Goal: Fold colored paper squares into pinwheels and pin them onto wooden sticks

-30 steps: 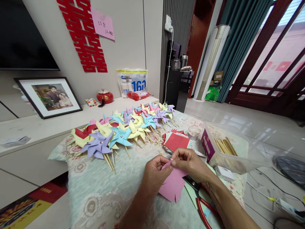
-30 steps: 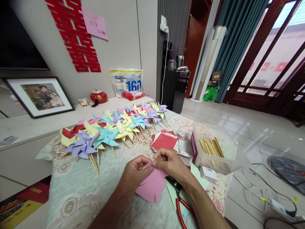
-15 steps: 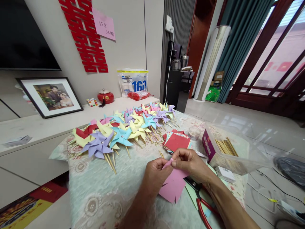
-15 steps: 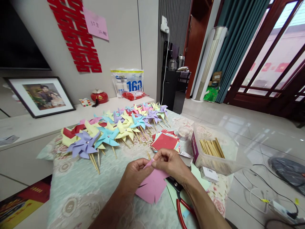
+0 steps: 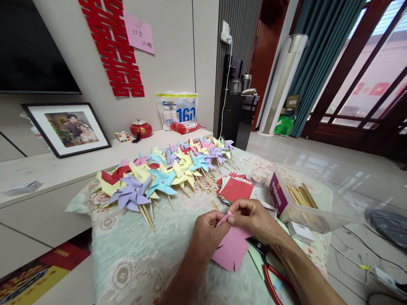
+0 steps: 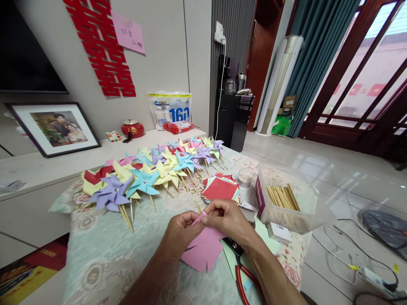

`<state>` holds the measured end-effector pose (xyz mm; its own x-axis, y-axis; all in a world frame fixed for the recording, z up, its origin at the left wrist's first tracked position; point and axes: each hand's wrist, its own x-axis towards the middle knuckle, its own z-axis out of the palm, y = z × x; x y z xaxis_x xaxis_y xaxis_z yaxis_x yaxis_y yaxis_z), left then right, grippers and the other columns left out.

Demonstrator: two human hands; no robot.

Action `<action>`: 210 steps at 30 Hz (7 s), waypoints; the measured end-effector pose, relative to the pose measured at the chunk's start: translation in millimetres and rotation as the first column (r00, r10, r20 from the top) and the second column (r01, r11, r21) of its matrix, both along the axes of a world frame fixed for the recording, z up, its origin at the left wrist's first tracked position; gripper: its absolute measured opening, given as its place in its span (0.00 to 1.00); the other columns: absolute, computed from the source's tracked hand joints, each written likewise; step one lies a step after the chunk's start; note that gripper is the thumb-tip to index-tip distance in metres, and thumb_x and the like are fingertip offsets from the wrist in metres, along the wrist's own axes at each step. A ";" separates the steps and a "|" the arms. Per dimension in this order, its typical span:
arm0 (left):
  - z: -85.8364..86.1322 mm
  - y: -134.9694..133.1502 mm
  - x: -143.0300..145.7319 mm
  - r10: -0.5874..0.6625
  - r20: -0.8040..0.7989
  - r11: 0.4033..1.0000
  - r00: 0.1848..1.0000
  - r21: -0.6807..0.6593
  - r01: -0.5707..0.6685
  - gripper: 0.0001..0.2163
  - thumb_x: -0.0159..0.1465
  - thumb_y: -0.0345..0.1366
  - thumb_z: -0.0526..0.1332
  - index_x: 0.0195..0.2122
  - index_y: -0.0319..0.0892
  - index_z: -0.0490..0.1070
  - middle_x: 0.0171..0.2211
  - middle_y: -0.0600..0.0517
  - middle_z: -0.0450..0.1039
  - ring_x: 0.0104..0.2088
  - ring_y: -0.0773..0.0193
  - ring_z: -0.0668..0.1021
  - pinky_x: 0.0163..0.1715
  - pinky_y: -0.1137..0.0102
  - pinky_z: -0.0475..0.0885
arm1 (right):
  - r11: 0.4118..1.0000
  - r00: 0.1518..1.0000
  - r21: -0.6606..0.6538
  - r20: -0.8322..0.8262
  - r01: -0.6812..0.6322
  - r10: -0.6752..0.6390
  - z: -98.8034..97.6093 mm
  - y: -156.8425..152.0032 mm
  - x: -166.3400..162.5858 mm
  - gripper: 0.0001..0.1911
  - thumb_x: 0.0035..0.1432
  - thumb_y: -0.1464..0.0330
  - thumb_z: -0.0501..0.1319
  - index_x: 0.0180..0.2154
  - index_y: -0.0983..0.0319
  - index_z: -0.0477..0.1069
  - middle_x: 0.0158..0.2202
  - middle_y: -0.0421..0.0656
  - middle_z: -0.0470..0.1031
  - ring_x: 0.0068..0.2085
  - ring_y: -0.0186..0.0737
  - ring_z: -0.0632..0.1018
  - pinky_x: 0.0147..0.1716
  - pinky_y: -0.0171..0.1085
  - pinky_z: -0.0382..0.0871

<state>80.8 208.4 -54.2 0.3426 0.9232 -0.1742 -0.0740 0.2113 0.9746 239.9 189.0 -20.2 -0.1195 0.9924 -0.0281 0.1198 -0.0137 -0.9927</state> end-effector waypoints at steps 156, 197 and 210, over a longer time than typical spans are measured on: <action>19.5 5.4 -9.9 0.389 0.467 0.918 0.794 -0.271 -0.291 0.21 0.46 0.41 0.77 0.39 0.36 0.79 0.33 0.44 0.83 0.35 0.54 0.83 0.36 0.64 0.77 | 0.963 0.924 0.009 -0.283 0.270 -0.256 -2.5 5.1 1.0 0.24 0.43 0.64 0.76 0.44 0.59 0.77 0.37 0.40 0.77 0.33 0.35 0.75 0.33 0.35 0.66; 17.3 -0.4 -7.0 0.420 0.367 0.908 0.830 -0.157 -0.389 0.16 0.49 0.42 0.75 0.32 0.37 0.78 0.25 0.51 0.81 0.23 0.64 0.78 0.26 0.71 0.72 | 0.975 0.966 0.040 -0.155 0.217 -0.208 -12.5 4.5 1.4 0.14 0.48 0.58 0.73 0.30 0.62 0.77 0.23 0.37 0.72 0.25 0.33 0.67 0.27 0.35 0.58; 16.7 -2.4 -2.7 0.366 0.365 0.930 0.856 -0.152 -0.333 0.16 0.48 0.42 0.75 0.34 0.37 0.79 0.26 0.49 0.81 0.26 0.59 0.80 0.30 0.68 0.74 | 0.960 0.933 -0.034 -0.227 0.278 -0.279 -4.7 4.9 -3.3 0.20 0.41 0.55 0.75 0.22 0.62 0.72 0.20 0.37 0.70 0.24 0.33 0.66 0.26 0.35 0.57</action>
